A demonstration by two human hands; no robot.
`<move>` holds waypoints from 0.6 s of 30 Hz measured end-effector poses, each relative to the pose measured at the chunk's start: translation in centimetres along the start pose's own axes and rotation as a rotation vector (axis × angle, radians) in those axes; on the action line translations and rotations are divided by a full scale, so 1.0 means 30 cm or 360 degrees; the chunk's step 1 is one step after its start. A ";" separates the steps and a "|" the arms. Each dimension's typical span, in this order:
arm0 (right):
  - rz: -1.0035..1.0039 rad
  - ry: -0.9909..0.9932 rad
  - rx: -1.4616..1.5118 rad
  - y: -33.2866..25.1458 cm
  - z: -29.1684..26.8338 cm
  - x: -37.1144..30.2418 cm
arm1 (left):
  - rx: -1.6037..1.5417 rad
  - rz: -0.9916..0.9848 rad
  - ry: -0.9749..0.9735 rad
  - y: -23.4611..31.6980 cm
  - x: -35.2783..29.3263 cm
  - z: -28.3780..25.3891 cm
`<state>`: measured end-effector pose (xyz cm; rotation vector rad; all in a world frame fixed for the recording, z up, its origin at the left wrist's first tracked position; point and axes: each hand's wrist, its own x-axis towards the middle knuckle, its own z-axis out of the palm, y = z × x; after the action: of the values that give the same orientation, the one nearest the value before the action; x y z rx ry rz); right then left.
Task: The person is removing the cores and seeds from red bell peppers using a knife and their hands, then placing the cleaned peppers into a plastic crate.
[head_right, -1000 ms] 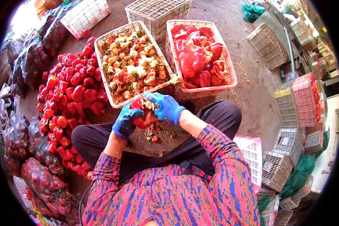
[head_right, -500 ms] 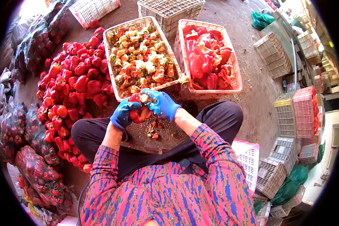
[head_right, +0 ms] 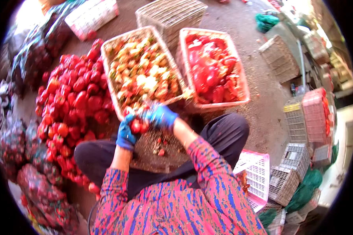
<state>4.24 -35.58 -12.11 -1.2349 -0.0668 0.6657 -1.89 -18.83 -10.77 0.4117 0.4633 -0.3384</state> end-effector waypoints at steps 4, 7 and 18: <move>-0.0150 0.0419 -0.0031 0.014 0.054 -0.137 | 0.0777 0.0327 -0.0164 -0.084 0.012 0.064; -0.0273 0.0639 0.0330 -0.078 -0.109 -0.161 | 0.0724 0.0371 -0.0253 -0.150 0.052 0.314; -0.0719 0.1623 -0.0264 -0.702 -0.935 0.006 | 0.1029 0.0515 -0.0058 0.234 -0.185 0.469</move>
<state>24.57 -62.81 -3.40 -1.5294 0.4427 -0.4072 1.32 -17.93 5.56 1.0940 0.2346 -0.1728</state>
